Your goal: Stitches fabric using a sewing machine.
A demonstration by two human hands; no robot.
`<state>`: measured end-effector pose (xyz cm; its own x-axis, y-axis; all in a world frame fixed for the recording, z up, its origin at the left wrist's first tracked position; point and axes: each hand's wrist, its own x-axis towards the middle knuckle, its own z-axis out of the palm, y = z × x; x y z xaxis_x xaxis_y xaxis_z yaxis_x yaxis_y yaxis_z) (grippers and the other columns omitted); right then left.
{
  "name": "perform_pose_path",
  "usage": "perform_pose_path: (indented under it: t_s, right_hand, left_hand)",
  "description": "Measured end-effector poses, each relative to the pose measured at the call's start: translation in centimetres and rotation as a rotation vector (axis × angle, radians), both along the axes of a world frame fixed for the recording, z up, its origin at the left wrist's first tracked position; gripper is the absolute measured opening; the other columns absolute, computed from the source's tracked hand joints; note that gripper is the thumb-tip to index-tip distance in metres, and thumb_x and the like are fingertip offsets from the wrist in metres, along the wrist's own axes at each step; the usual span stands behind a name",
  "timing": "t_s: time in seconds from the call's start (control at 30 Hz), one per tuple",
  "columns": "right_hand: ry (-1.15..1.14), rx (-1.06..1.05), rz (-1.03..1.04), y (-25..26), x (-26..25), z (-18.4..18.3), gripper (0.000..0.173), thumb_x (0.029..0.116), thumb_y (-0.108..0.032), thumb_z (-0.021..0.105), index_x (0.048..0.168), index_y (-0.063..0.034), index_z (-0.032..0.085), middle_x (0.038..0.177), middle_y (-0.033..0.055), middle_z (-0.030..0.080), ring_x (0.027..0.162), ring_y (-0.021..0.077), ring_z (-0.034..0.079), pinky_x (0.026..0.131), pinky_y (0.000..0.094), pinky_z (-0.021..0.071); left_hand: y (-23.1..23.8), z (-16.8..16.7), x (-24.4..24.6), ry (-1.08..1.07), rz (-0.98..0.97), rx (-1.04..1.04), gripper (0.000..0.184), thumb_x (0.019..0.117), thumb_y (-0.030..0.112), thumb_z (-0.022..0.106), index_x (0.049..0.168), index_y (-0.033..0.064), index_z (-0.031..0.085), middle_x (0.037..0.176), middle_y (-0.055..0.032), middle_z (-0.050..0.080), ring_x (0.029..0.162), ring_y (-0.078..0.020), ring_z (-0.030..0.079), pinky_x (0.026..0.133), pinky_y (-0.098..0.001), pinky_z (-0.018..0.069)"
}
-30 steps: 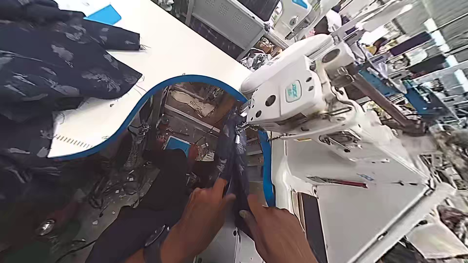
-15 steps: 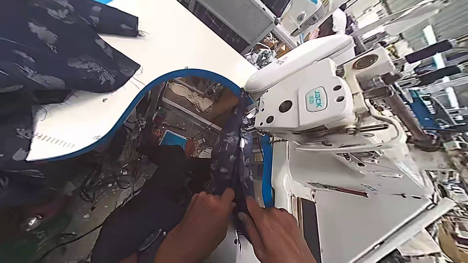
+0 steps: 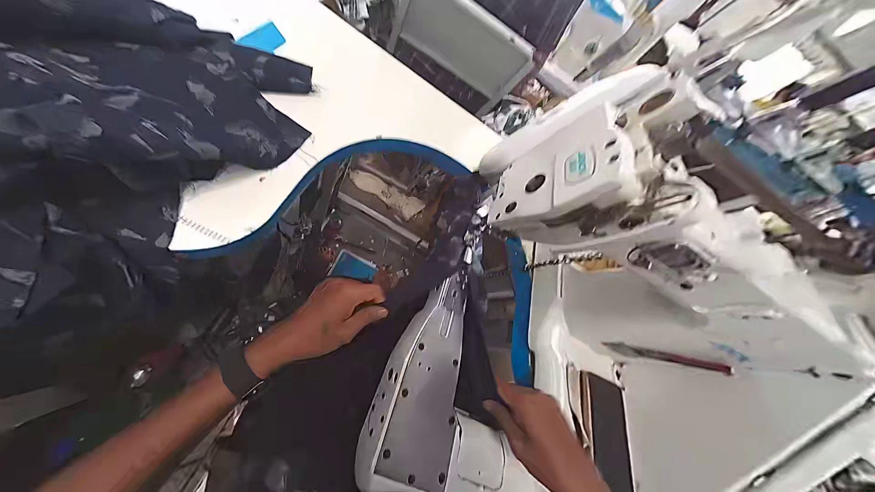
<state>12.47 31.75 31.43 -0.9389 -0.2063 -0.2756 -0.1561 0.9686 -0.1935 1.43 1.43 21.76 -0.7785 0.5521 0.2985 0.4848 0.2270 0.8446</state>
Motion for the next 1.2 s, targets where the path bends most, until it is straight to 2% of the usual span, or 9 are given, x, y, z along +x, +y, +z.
perform_pose_path:
  t_s: [0.07,0.23,0.57,0.67,0.8,0.87,1.0,1.1,1.2]
  right_hand:
    - [0.246,0.137,0.112,-4.4,1.0,3.9,0.013,0.0883,-0.007,0.063,0.085,0.0020,0.071,0.062,0.0153,0.065,0.056,0.0346,0.067,0.051,0.0486,0.0522]
    - [0.486,0.403,0.028,-11.5,0.4,2.4,0.032,0.0808,-0.003,0.065,0.109,0.0046,0.076,0.058,0.0071,0.063,0.048,0.0210,0.061,0.047,0.0318,0.0452]
    - [0.384,0.415,-0.050,-12.1,-5.1,2.1,0.043,0.0802,0.000,0.064,0.122,0.0052,0.072,0.059,0.0078,0.064,0.049,0.0226,0.061,0.049,0.0326,0.0463]
    - [0.264,0.368,-0.137,-11.2,-5.6,3.1,0.035,0.0855,-0.007,0.064,0.116,0.0052,0.074,0.061,0.0115,0.066,0.049,0.0301,0.065,0.045,0.0434,0.0500]
    - [0.076,0.315,-0.035,-9.5,-4.5,5.7,0.016,0.0882,-0.014,0.064,0.087,-0.0003,0.073,0.061,0.0114,0.063,0.053,0.0302,0.066,0.045,0.0436,0.0485]
    - [0.095,0.323,0.062,-10.0,-5.0,5.6,0.013,0.0862,-0.014,0.065,0.080,-0.0037,0.072,0.057,0.0091,0.061,0.051,0.0280,0.064,0.044,0.0405,0.0472]
    - [0.236,0.406,0.170,-10.6,-6.5,3.5,0.010,0.0819,-0.014,0.066,0.076,-0.0069,0.069,0.053,0.0059,0.056,0.047,0.0252,0.062,0.040,0.0371,0.0439]
    - [0.336,0.438,0.162,-10.8,-7.8,2.1,0.006,0.0791,-0.009,0.069,0.074,-0.0053,0.069,0.053,0.0070,0.055,0.046,0.0260,0.061,0.040,0.0373,0.0436]
    - [0.298,0.325,0.077,-10.4,-9.1,1.6,0.005,0.0832,-0.007,0.068,0.083,-0.0022,0.071,0.059,0.0117,0.060,0.054,0.0322,0.066,0.047,0.0446,0.0486]
  left_hand:
    - [2.5,2.7,1.5,0.239,0.020,-0.036,0.025,0.1017,0.021,0.055,0.088,0.0062,0.070,0.070,-0.0056,0.067,0.065,-0.0189,0.062,0.082,-0.0431,0.0445]
    - [9.0,2.9,7.0,0.392,0.418,-0.068,0.024,0.0914,0.015,0.055,0.072,0.0093,0.067,0.048,-0.0002,0.050,0.044,-0.0164,0.046,0.054,-0.0313,0.0371]
    - [9.9,1.4,3.0,0.221,0.398,0.108,0.026,0.0912,0.015,0.053,0.081,0.0068,0.076,0.046,0.0015,0.047,0.041,-0.0126,0.038,0.052,-0.0280,0.0314]
    - [9.6,2.3,2.6,0.172,0.416,0.017,0.030,0.0935,0.017,0.052,0.098,0.0062,0.080,0.047,0.0006,0.051,0.040,-0.0150,0.040,0.046,-0.0293,0.0324]
    - [8.4,2.7,3.1,0.104,0.223,-0.017,0.035,0.0941,0.018,0.050,0.108,0.0050,0.080,0.046,-0.0005,0.046,0.039,-0.0178,0.041,0.043,-0.0320,0.0321]
    - [7.8,2.9,1.4,-0.089,-0.007,0.068,0.024,0.0931,0.013,0.053,0.085,0.0012,0.073,0.050,-0.0061,0.048,0.044,-0.0226,0.050,0.045,-0.0382,0.0379]
    - [7.4,1.5,-2.9,-0.410,-0.342,0.292,0.031,0.0977,0.008,0.050,0.067,0.0045,0.056,0.058,0.0007,0.044,0.054,-0.0079,0.041,0.052,-0.0273,0.0322]
    - [8.8,0.1,-4.3,-0.504,-0.343,0.514,0.030,0.0979,0.002,0.049,0.069,0.0053,0.057,0.061,0.0083,0.045,0.055,0.0040,0.040,0.053,-0.0157,0.0317]
    - [10.0,-0.4,-4.8,-0.612,-0.277,0.675,0.027,0.0998,0.000,0.048,0.079,0.0055,0.063,0.071,0.0099,0.057,0.066,0.0062,0.052,0.063,-0.0144,0.0436]
